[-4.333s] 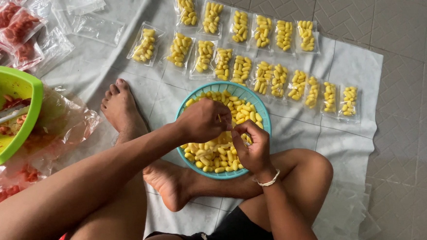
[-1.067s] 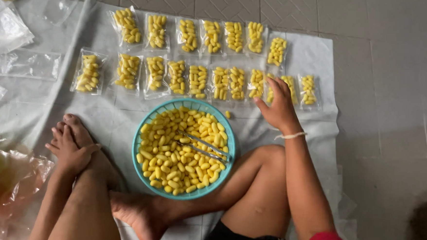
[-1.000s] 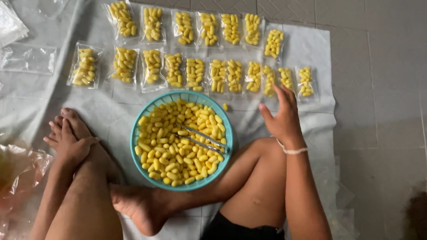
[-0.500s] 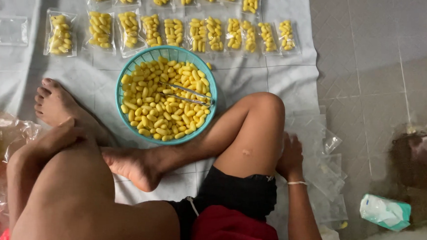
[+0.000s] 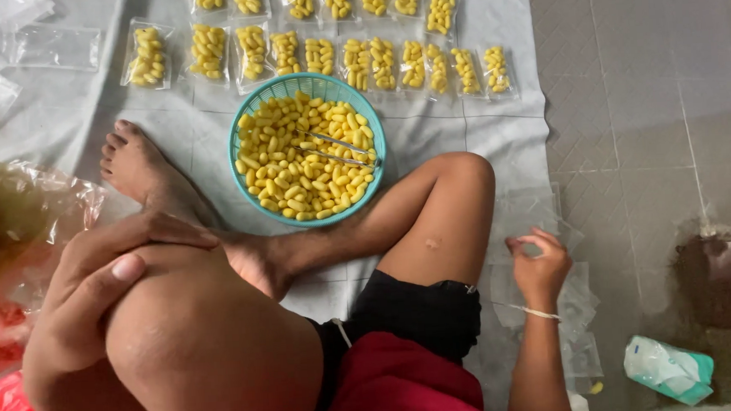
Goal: Packaging small yellow snacks into plastic bags using tongs
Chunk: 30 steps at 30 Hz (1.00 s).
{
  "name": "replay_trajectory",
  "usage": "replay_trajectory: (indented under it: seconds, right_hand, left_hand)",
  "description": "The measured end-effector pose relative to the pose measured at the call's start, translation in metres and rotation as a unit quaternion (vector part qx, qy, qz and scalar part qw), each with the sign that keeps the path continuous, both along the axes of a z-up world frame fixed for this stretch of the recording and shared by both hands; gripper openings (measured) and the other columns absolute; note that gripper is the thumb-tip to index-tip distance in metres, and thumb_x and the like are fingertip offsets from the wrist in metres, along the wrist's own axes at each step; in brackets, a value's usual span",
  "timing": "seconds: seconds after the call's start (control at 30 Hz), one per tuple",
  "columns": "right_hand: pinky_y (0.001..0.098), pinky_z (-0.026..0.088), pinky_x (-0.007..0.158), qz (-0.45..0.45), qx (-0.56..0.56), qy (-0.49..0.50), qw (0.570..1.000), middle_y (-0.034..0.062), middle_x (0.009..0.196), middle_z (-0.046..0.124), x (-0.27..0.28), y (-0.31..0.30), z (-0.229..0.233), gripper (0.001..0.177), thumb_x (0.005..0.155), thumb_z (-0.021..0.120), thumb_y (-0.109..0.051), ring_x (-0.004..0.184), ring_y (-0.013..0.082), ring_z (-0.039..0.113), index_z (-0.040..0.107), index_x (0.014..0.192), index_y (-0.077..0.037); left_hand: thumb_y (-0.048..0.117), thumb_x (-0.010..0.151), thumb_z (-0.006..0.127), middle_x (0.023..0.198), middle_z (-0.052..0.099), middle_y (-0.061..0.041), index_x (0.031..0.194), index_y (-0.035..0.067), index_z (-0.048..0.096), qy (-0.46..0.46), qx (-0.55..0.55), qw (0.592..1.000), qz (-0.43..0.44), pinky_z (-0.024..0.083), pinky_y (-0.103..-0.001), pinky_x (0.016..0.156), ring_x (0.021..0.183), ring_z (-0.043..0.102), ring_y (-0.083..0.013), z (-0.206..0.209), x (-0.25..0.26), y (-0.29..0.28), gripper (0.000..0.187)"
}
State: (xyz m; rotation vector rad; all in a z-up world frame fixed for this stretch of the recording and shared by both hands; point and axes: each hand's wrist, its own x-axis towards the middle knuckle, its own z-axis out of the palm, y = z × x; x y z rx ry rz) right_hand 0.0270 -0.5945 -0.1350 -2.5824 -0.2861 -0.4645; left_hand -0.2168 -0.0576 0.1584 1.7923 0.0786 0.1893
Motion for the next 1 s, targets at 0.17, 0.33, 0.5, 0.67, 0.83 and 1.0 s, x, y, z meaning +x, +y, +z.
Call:
replay_trajectory:
  seconds: [0.17,0.33,0.5,0.67,0.83,1.0]
  right_hand:
    - [0.0354,0.053,0.08,-0.028,0.146,-0.048,0.988,0.0123,0.111,0.076,0.007,0.042,0.09,0.005,0.098,0.077,-0.008,0.101,0.0239,0.07,0.076,0.101,-0.005]
    - [0.0305,0.063,0.083,0.066,0.39,0.027,0.918,0.0209,0.112,0.072,0.012,0.141,0.149,0.017,0.106,0.065,-0.007,0.097,0.0228,0.07,0.067,0.113,0.007]
    - [0.026,0.057,0.078,0.184,0.415,0.166,0.875,0.0128,0.091,0.075,-0.009,0.258,0.214,0.007,0.097,0.066,-0.006,0.081,0.0169,0.073,0.07,0.093,-0.001]
    - [0.0297,0.059,0.078,0.377,0.404,0.194,0.811,0.0142,0.08,0.07,0.012,0.306,0.208,0.011,0.098,0.071,-0.008,0.078,0.017,0.07,0.069,0.097,0.003]
    - [0.0338,0.061,0.073,0.415,0.428,0.215,0.773,0.0179,0.075,0.069,0.039,0.347,0.198,0.011,0.093,0.075,-0.003,0.072,0.0196,0.072,0.07,0.095,0.006]
    - [0.0336,0.063,0.08,0.341,0.524,0.214,0.75,0.0053,0.089,0.052,0.065,0.386,0.167,0.035,0.092,0.082,-0.019,0.082,0.0188,0.069,0.052,0.099,-0.002]
  left_hand:
    - [0.024,0.096,0.04,0.099,0.081,-0.011,0.097,0.0,0.073,-0.054,0.115,0.992,-0.017,0.056,-0.031,0.089,0.098,0.078,-0.0231,0.025,-0.003,-0.012,0.041]
    - [0.023,0.097,0.054,0.08,0.083,0.002,0.082,0.01,0.075,-0.049,0.124,0.987,-0.087,0.058,-0.021,0.068,0.073,0.081,-0.0087,0.061,0.034,-0.017,0.029]
    - [0.021,0.095,0.065,0.101,0.075,-0.008,0.109,0.006,0.072,-0.08,0.257,0.952,-0.148,0.05,-0.037,0.067,0.08,0.071,-0.0241,0.06,0.108,-0.02,0.022]
    - [0.051,0.087,0.071,0.109,0.073,-0.019,0.12,0.005,0.072,0.134,0.357,0.915,-0.133,0.056,-0.05,0.079,0.097,0.072,-0.0394,0.036,0.169,-0.019,0.057]
    - [0.032,0.086,0.068,0.079,0.075,-0.016,0.087,0.01,0.078,0.133,0.33,0.92,-0.162,0.059,-0.046,0.066,0.078,0.075,-0.0401,-0.045,0.229,-0.001,0.024]
    - [0.013,0.088,0.066,0.073,0.069,-0.02,0.079,0.0,0.07,0.121,0.405,0.905,-0.042,0.06,-0.052,0.057,0.075,0.073,-0.0466,-0.038,0.248,0.011,0.016]
